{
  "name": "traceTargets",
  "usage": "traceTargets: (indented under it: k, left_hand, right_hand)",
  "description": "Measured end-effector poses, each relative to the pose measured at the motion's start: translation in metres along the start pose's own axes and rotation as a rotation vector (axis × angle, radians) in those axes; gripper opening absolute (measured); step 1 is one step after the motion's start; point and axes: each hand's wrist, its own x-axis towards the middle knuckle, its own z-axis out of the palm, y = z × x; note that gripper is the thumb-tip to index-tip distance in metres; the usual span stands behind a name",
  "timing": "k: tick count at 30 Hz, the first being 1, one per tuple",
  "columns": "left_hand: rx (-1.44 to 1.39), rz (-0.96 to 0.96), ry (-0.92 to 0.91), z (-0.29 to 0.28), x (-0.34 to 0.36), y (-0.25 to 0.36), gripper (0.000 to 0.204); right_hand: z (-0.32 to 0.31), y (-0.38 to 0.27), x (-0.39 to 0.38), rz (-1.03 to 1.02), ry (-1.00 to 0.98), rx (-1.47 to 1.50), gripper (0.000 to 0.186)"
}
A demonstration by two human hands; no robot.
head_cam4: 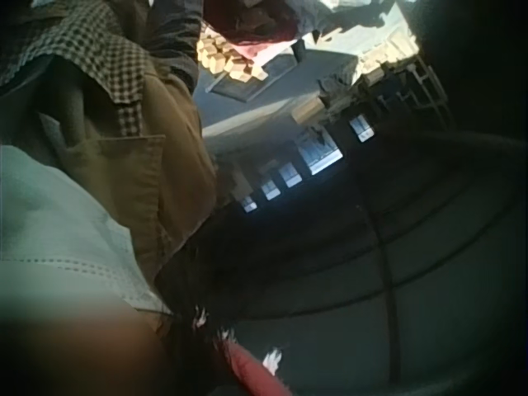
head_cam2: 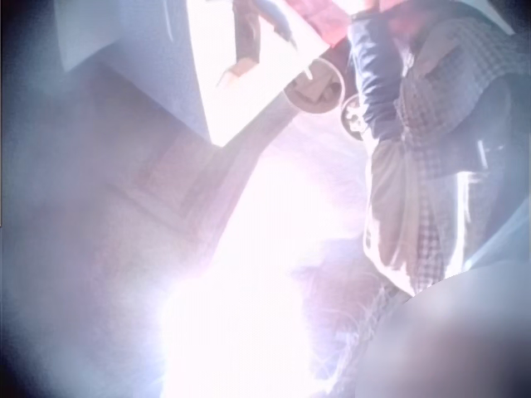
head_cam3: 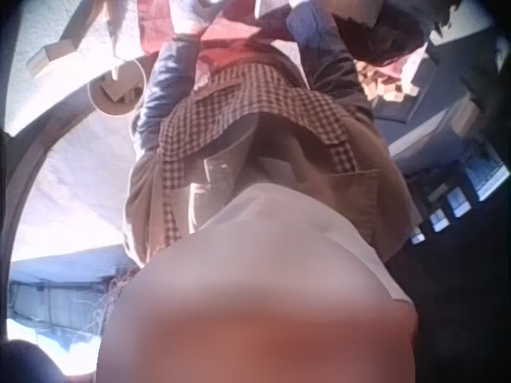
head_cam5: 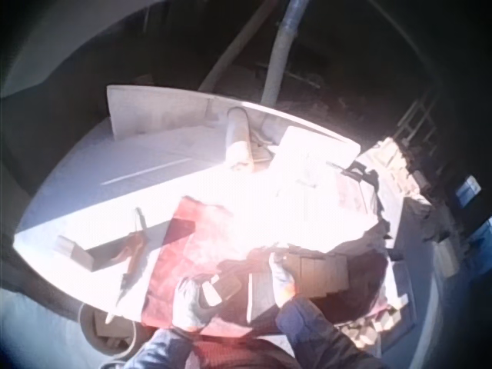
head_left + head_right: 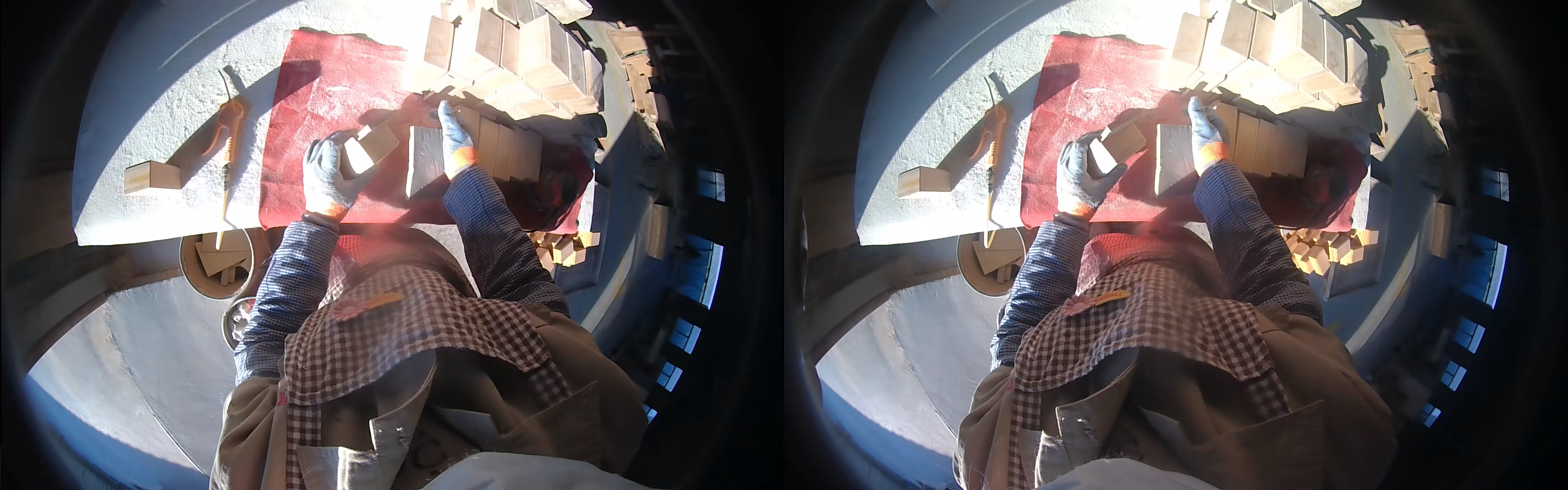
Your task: The person repeatedly picks up small rectangular wooden blocks, rubs their surfaces with a sanding block, and places them back on a red mat. They also use a handheld power sander on some blocks, then set the tool aside and continue hand sanding.
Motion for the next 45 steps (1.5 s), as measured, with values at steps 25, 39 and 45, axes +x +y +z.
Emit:
traceTargets:
  k: [25, 39, 45]
  left_hand:
    - [0.003, -0.520, -0.008, 0.016, -0.044, -0.014, 0.057]
    - [-0.433, -0.547, -0.116, 0.001, -0.030, -0.032, 0.066]
    - [-0.158, -0.520, -0.567, -0.035, 0.006, -0.056, 0.088]
  right_hand:
    - [0.119, -0.092, -0.053, -0.580, -0.190, -1.118, 0.047]
    - [0.035, -0.025, -0.016, -0.219, -0.203, -1.128, 0.058]
    - [0.016, 0.036, -0.028, -0.093, -0.153, -0.533, 0.072]
